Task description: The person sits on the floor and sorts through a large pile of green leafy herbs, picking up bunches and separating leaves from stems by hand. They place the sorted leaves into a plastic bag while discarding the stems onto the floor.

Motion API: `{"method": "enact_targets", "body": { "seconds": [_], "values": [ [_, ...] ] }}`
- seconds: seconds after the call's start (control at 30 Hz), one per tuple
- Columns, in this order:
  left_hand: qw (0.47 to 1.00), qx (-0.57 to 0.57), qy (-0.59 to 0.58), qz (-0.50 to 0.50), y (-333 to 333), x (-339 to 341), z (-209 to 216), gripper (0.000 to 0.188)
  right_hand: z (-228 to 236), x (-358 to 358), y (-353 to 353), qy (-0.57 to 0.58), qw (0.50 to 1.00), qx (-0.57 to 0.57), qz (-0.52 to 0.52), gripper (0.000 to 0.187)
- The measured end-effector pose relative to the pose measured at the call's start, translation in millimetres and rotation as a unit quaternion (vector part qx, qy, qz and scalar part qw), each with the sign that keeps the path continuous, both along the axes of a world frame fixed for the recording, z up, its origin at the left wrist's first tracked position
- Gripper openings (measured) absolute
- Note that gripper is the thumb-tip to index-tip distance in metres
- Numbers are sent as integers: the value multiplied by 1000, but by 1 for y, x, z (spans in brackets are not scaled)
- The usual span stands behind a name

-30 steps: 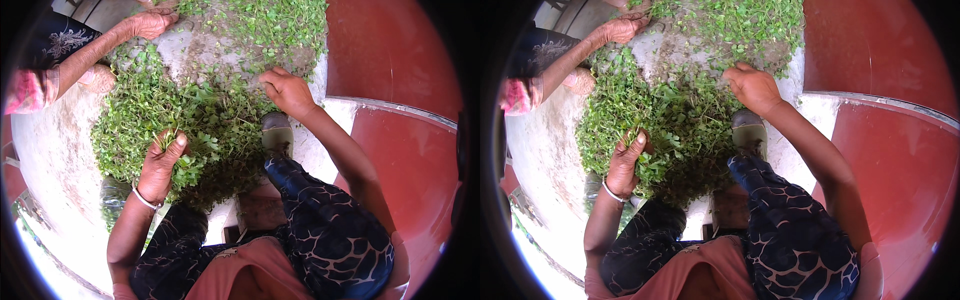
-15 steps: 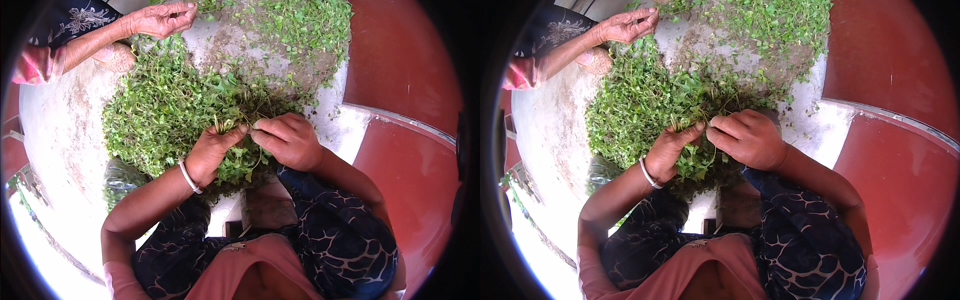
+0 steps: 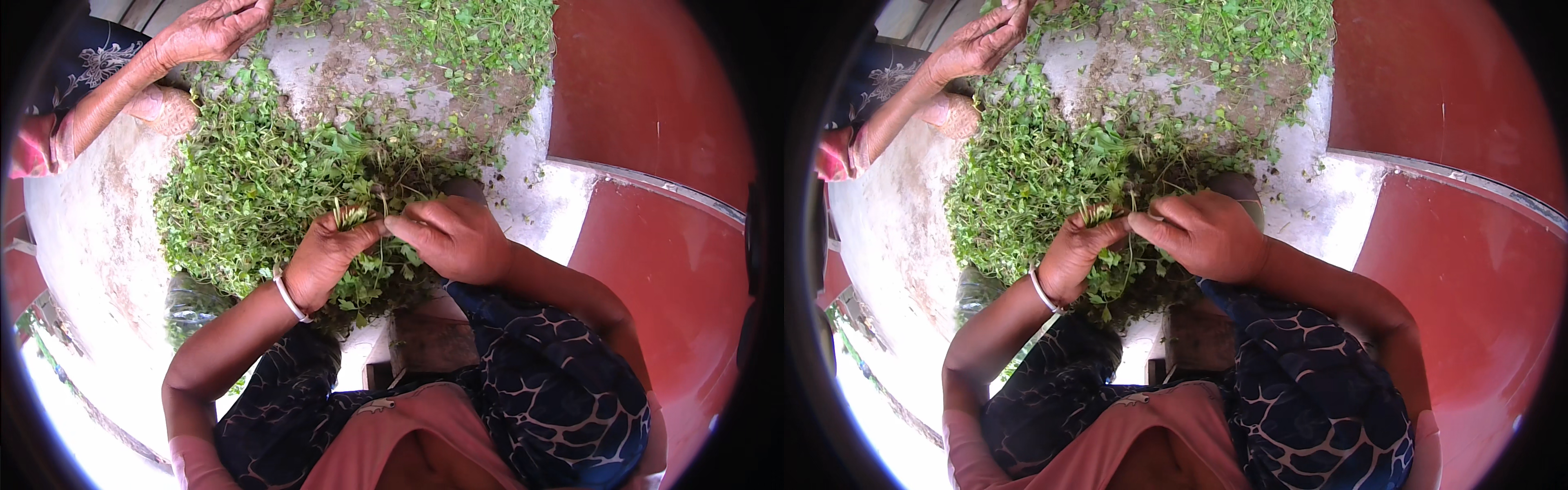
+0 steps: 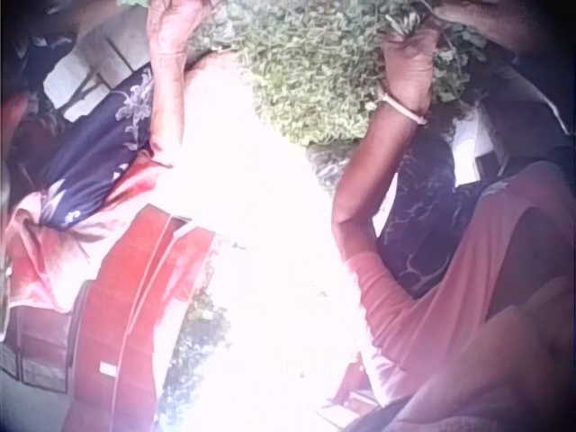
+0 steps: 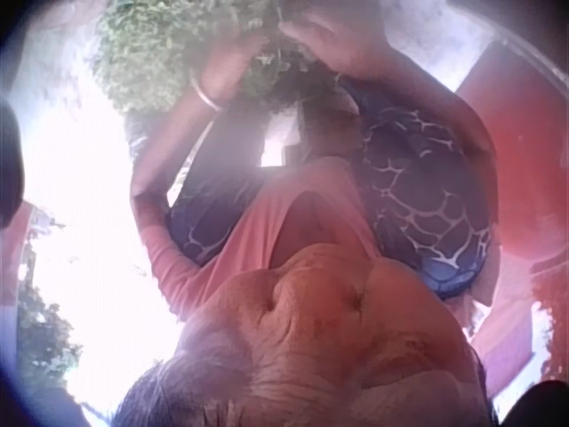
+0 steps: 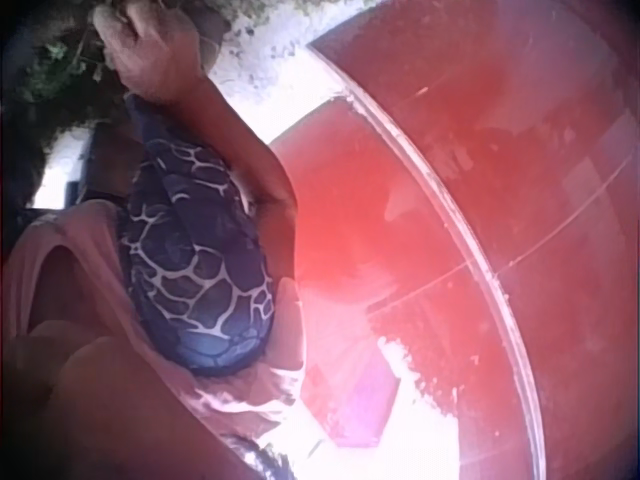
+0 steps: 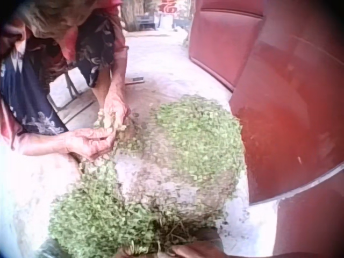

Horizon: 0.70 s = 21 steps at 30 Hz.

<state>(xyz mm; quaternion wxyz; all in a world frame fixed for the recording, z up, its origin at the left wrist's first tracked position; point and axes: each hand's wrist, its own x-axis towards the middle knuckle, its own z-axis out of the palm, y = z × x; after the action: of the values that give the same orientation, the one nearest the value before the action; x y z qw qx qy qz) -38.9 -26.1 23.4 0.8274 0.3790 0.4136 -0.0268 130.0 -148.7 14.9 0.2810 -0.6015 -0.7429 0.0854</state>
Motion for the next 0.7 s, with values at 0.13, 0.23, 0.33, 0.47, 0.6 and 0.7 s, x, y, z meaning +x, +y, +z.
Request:
{"method": "enact_targets", "body": {
  "seconds": [0.13,0.23,0.33,0.47,0.6,0.7],
  "values": [
    [994,0,-3,-110,-15,-16,-2,21,-4,-2,-9,42,991,-118,52,33],
    [983,38,-11,-177,-22,-25,-8,20,-7,-3,-13,66,980,-156,109,17],
    [988,90,-19,-124,-33,-30,-9,6,-4,-5,-15,112,962,-202,146,12],
    [994,99,-4,-50,-22,-42,-5,11,4,-5,-19,150,937,-270,161,15],
    [995,75,-34,50,9,-56,16,11,-6,10,-20,139,939,-314,31,15],
    [998,38,-33,47,22,-70,26,24,-19,27,-21,180,940,-271,-101,16]
  ]
}}
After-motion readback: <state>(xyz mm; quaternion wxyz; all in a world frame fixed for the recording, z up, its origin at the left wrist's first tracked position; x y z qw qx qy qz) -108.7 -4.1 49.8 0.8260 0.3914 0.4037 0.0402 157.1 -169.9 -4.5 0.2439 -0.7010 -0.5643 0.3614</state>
